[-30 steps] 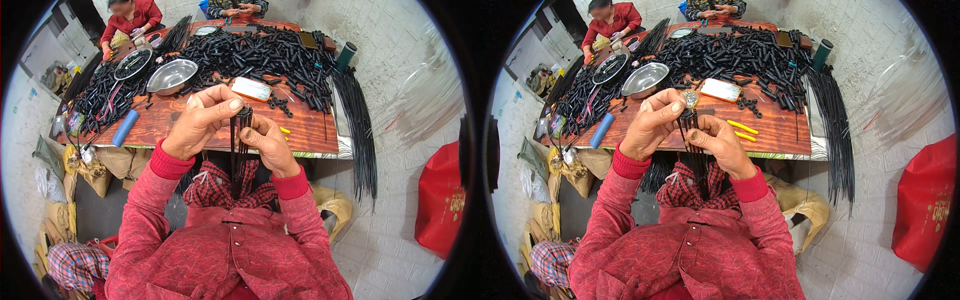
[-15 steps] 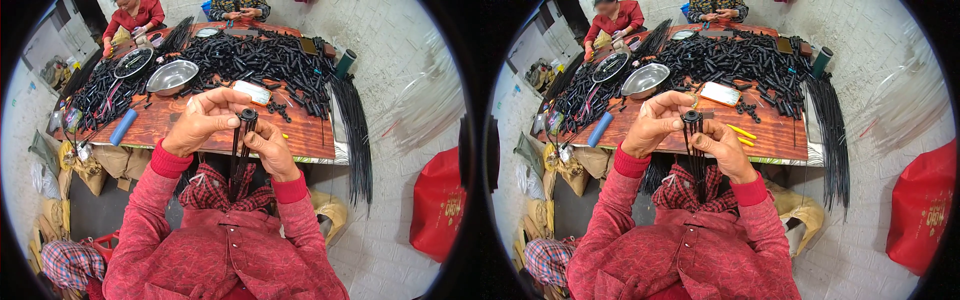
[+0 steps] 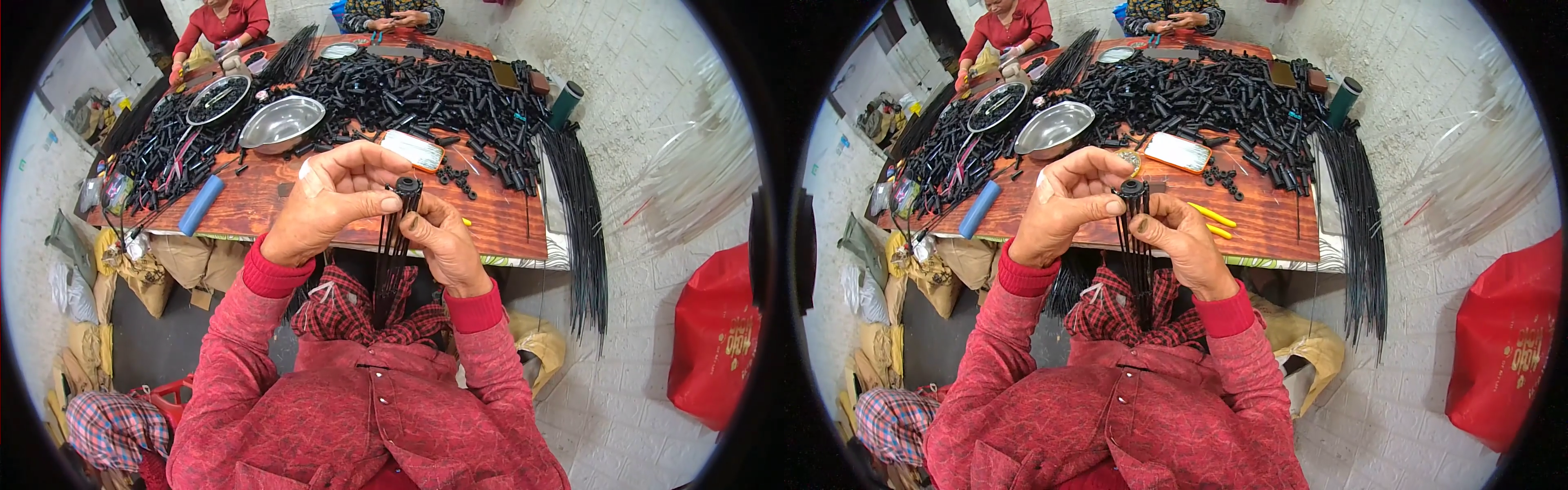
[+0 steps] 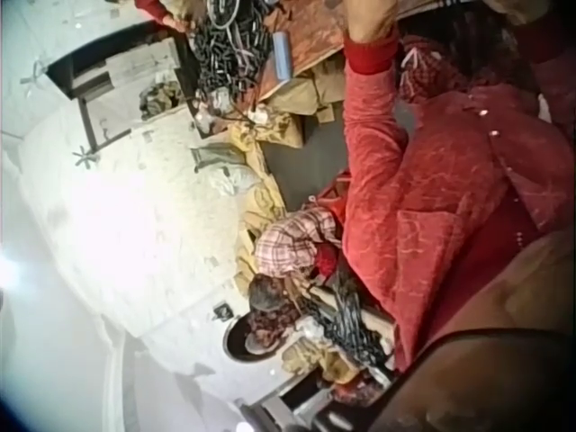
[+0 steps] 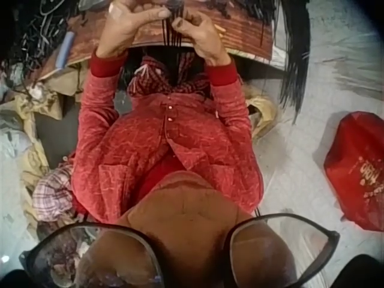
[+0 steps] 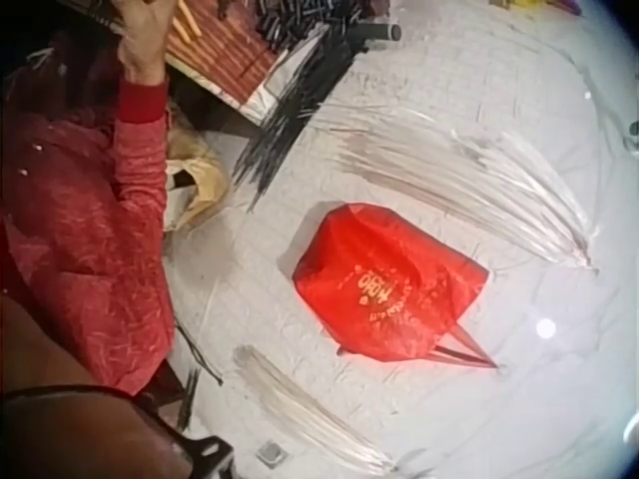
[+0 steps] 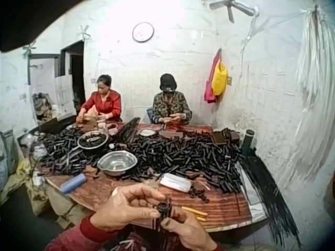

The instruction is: Assembling small plastic components and metal rods onto wire harnesses at an assembly workstation.

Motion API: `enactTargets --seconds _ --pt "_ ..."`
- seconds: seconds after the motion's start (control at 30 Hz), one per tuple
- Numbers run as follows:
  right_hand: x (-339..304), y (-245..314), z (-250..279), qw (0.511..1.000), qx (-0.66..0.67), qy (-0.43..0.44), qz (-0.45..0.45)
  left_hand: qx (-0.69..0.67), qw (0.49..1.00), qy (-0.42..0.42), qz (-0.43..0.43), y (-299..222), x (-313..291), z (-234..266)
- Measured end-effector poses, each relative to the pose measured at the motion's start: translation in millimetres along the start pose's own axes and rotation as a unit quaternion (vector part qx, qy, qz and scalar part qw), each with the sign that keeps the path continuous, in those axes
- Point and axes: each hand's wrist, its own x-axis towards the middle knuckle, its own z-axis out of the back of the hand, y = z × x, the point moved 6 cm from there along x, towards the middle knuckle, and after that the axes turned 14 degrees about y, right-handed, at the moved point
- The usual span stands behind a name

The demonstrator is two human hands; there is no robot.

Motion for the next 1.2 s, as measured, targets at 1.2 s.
enactTargets --seconds 1.2 --pt "10 -10 -30 0.988 0.008 0.137 -0.064 -0.057 0.919 0.372 -0.118 14 42 4"
